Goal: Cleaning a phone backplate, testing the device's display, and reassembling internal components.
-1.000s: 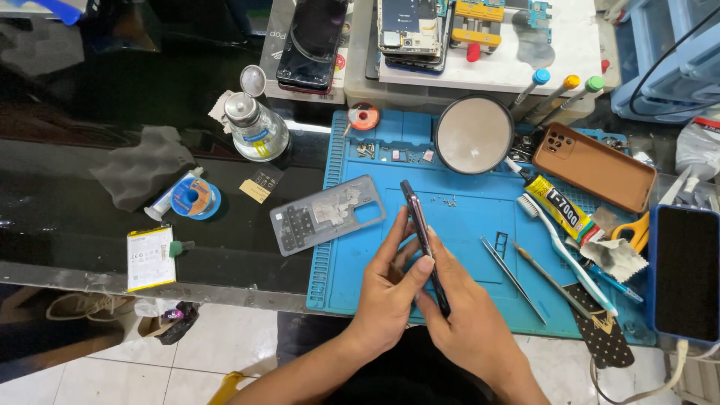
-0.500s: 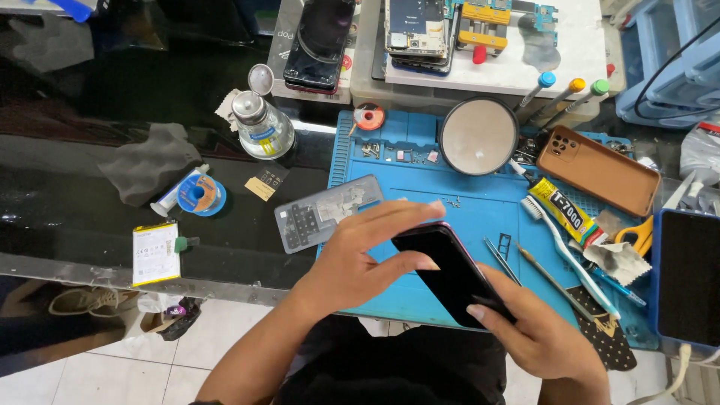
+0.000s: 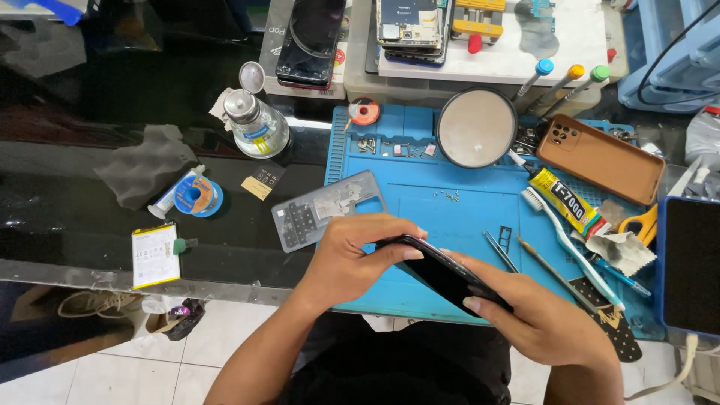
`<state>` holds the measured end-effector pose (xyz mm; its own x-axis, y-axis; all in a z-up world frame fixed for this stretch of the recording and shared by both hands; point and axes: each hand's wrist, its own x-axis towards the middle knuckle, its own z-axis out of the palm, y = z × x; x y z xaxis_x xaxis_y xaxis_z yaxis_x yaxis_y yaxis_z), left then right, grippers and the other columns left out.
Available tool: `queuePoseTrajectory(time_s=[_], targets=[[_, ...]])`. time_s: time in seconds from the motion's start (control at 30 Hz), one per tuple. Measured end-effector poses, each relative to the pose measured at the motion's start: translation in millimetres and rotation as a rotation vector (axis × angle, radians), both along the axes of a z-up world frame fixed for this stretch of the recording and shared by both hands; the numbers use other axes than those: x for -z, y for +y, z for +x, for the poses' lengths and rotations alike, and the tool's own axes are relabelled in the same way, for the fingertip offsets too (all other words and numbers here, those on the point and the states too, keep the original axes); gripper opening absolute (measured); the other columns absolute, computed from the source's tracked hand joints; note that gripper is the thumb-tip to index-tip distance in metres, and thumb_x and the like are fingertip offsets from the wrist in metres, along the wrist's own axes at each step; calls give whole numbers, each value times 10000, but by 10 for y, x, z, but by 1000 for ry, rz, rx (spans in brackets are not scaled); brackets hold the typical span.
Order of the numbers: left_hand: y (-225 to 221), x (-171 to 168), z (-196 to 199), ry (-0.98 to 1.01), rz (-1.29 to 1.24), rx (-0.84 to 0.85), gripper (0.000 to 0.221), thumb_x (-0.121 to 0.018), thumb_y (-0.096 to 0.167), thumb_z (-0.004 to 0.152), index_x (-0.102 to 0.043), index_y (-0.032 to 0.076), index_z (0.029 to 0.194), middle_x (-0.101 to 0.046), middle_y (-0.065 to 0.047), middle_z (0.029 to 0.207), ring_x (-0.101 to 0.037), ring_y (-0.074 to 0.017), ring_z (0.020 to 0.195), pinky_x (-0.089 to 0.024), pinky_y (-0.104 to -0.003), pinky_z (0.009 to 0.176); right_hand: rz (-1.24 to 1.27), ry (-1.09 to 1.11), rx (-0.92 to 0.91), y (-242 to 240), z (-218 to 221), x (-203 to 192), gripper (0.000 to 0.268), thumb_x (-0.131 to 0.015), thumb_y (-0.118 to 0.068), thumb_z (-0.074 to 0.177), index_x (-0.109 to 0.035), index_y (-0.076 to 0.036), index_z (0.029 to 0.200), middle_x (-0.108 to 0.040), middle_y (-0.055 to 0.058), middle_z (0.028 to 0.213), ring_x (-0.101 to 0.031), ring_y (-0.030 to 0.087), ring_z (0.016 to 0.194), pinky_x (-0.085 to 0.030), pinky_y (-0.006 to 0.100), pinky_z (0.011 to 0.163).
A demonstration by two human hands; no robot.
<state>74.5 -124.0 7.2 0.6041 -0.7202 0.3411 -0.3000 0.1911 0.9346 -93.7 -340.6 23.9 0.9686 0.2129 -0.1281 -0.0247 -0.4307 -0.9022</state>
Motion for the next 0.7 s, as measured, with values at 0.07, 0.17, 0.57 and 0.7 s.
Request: queuePoseTrajectory(time_s=[0.07, 0.17, 0.57, 0.7], targets=[[18, 15, -7, 1, -12, -11, 78, -747, 105, 936, -754, 77, 1008, -789, -61, 1010, -770, -202, 915, -609, -304, 799, -15, 3, 51, 38, 20, -12, 583, -548, -142, 982, -426, -60, 1546, -542, 64, 1585, -528, 189, 1438, -381, 321, 1124], [53, 85, -1, 19, -1, -62, 102, -760, 73, 918, -757, 82, 1019, -791, -56, 1022, -756, -174, 939, -608, -277, 823, -67, -62, 272, 110, -19, 15, 526, -680, -138, 898, -604, -102, 1418, -704, 17, 1356, -636, 119, 1129, -480, 275, 915], [75, 192, -203, 298, -16, -18, 316, -686, 267, 978, -594, 134, 1249, -700, -83, 1146, -678, -172, 1055, -539, -286, 906, -214, -413, 547, 233, -102, 167, 335, -769, -119, 849, -750, -73, 1180, -808, 80, 1061, -770, 149, 826, -595, 254, 727], [45, 144, -214, 222, -54, -92, 134, -730, 58, 934, -674, 125, 1036, -703, -40, 993, -653, -152, 907, -498, -260, 797, -218, -486, 539, 284, -109, 124, 357, -789, -77, 827, -733, -56, 1180, -794, 109, 1124, -816, 192, 931, -672, 272, 796]])
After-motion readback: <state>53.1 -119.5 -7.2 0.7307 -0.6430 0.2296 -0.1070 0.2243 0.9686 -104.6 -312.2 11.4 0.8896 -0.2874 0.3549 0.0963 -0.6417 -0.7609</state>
